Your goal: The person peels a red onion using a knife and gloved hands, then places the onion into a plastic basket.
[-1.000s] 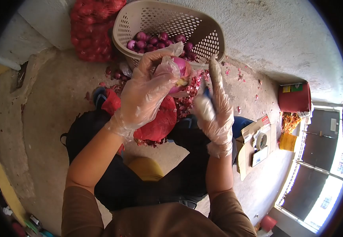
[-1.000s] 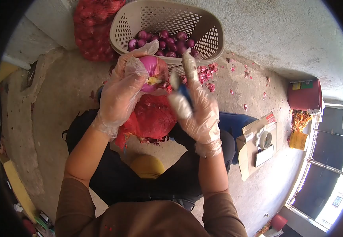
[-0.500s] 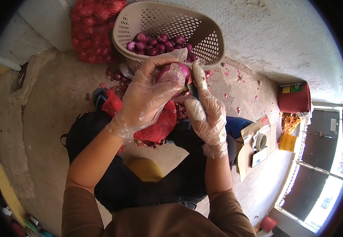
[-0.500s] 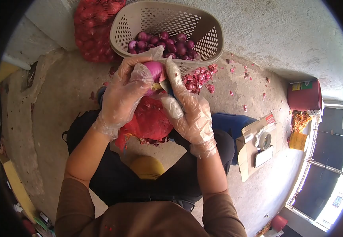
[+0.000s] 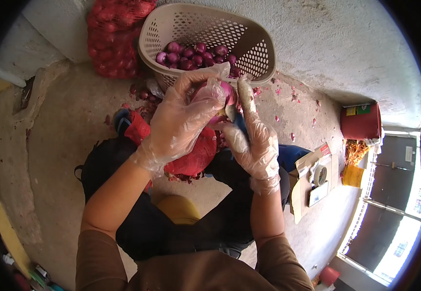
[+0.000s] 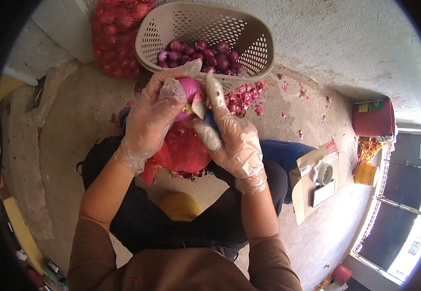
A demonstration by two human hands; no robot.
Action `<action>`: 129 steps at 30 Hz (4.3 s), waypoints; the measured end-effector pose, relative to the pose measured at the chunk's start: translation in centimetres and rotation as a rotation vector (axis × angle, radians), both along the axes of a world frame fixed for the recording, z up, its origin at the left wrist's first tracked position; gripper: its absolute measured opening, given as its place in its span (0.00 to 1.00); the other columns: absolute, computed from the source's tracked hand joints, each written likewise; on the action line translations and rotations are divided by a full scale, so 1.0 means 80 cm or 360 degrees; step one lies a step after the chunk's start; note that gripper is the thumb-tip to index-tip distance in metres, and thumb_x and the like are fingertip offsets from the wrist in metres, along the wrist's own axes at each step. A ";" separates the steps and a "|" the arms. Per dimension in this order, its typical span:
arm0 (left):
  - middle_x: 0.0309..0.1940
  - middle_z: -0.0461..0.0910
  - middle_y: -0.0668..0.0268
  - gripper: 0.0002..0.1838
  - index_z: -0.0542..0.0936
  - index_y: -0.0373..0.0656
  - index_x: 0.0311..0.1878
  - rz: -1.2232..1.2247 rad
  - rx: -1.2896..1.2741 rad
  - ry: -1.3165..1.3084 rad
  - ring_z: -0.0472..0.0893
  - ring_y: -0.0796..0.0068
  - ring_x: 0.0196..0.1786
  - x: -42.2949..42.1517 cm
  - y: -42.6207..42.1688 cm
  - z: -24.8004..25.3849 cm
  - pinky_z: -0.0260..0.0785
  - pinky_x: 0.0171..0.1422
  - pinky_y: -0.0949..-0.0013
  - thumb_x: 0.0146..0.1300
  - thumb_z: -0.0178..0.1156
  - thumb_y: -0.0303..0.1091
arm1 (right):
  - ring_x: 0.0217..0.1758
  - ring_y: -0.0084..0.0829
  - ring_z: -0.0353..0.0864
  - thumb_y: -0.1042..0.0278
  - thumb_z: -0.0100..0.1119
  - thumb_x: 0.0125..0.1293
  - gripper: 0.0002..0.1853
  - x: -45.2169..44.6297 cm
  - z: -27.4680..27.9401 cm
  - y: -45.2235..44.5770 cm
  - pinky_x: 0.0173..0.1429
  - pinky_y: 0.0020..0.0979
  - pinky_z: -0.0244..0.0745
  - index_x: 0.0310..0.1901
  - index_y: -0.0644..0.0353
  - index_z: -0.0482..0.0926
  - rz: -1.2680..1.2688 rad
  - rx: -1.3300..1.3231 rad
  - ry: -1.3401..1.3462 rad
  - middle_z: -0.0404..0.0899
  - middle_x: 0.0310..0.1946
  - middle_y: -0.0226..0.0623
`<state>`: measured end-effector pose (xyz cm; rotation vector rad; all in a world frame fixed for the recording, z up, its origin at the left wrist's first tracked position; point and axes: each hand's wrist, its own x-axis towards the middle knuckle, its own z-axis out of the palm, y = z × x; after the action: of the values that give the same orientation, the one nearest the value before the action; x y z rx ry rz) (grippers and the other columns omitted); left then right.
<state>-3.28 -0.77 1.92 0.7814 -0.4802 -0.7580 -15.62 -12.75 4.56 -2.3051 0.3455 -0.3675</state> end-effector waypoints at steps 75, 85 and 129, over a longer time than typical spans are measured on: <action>0.56 0.74 0.49 0.31 0.60 0.35 0.71 -0.0383 -0.0117 0.0405 0.77 0.53 0.57 0.014 0.013 -0.003 0.73 0.63 0.41 0.64 0.50 0.31 | 0.11 0.17 0.56 0.38 0.60 0.65 0.52 -0.015 -0.004 -0.007 0.17 0.21 0.52 0.77 0.64 0.45 0.0096 0.1731 -0.0201 0.63 0.12 0.26; 0.53 0.78 0.63 0.27 0.62 0.36 0.70 -0.0313 0.0008 0.0306 0.78 0.76 0.54 0.002 0.011 0.008 0.72 0.61 0.71 0.67 0.46 0.24 | 0.17 0.18 0.64 0.63 0.55 0.71 0.32 -0.018 -0.012 -0.005 0.20 0.20 0.58 0.73 0.62 0.59 0.0066 0.1756 -0.0201 0.69 0.20 0.24; 0.33 0.81 0.63 0.32 0.74 0.39 0.55 -0.0395 0.0393 0.0177 0.74 0.79 0.17 0.011 0.018 0.005 0.63 0.15 0.77 0.75 0.39 0.61 | 0.67 0.47 0.74 0.61 0.64 0.65 0.39 -0.021 0.016 -0.015 0.65 0.35 0.70 0.74 0.59 0.59 0.0226 0.0370 -0.0058 0.75 0.61 0.53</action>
<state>-2.41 0.67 2.30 0.9130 -0.3916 -1.1010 -17.27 -13.98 5.80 -2.0787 0.1939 -0.2823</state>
